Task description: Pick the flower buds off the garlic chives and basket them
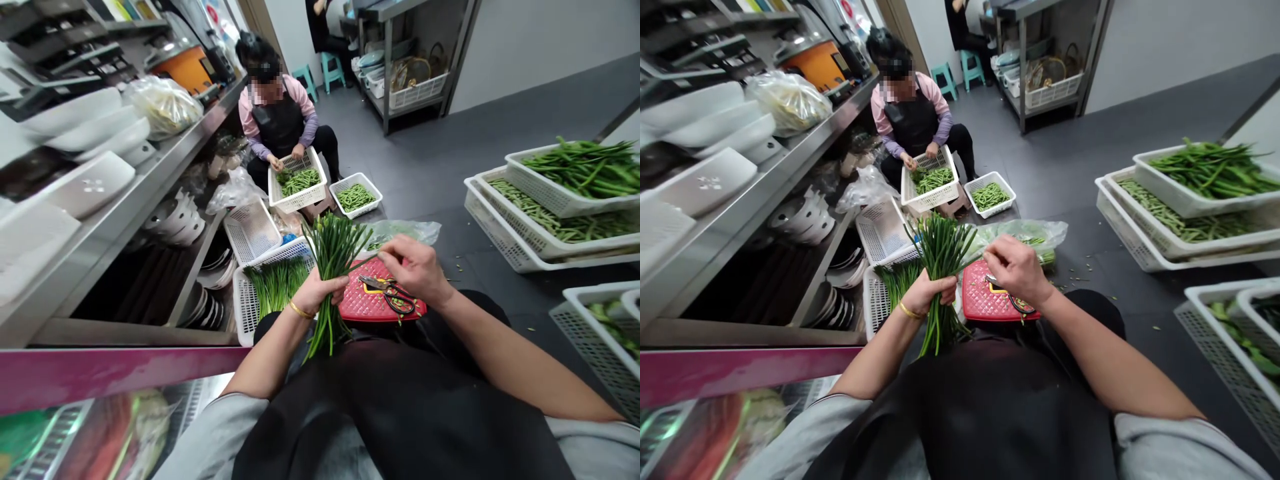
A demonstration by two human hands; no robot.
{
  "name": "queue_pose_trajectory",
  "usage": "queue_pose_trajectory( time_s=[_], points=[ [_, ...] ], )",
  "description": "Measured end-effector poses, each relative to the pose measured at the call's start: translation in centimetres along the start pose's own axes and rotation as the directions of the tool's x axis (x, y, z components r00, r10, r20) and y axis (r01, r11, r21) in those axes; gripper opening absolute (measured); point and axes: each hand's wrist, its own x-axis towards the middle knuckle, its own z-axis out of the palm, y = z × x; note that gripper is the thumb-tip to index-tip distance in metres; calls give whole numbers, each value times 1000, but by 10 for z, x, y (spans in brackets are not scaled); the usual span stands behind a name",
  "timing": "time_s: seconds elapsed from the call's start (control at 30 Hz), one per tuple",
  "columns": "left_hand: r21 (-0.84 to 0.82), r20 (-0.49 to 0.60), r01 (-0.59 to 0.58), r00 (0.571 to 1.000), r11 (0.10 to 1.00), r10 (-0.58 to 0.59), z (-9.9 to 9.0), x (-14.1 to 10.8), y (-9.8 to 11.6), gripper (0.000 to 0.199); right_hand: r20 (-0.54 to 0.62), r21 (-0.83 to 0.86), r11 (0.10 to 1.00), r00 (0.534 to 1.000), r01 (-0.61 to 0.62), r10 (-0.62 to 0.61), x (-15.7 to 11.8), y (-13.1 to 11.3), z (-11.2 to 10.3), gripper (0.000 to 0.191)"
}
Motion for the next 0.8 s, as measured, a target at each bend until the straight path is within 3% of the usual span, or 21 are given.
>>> queue_pose_trajectory(
  time_s=[0.07, 0.13, 0.2, 0.27, 0.3, 0.4, 0.47, 0.53, 0.67, 0.8],
  points=[
    [48, -33, -12, 999, 999, 14, 3, -1, -3, 48, -137, 366, 901, 945, -231, 298, 9, 10, -1, 24],
    [132, -73, -15, 997, 991, 25, 3, -1, -4, 48, -91, 532, 773, 884, -346, 459, 17, 21, -8, 25],
    [226, -111, -5, 993, 974, 31, 1, 1, -3, 47, 56, 386, 841, 920, -379, 388, 22, 24, -20, 21],
    [298, -122, 4, 992, 955, 34, 1, 5, -1, 46, 120, 87, 969, 968, -231, 220, 23, 15, -31, 9],
    [323, -118, 8, 992, 946, 32, 2, 7, -1, 45, 93, -35, 991, 987, -126, 128, 24, 6, -35, 6],
    [372, -105, 10, 994, 928, 32, 7, 16, -2, 42, -13, -203, 973, 993, 111, -117, 29, -22, -38, 11],
    [386, -109, -6, 993, 923, 52, 13, 20, -5, 41, 41, -230, 949, 977, 214, -211, 33, -33, -32, 16],
    [396, -125, -24, 989, 918, 80, 16, 22, -8, 41, 103, -251, 935, 967, 251, -232, 36, -34, -24, 16],
    [371, -153, 6, 987, 929, 55, 14, 21, -7, 42, 140, -193, 961, 975, 197, -171, 29, -21, -21, 13],
    [242, -63, 68, 997, 968, -54, 6, 16, 3, 47, 238, -103, 987, 966, 126, -98, 10, -8, -31, 10]
  ],
)
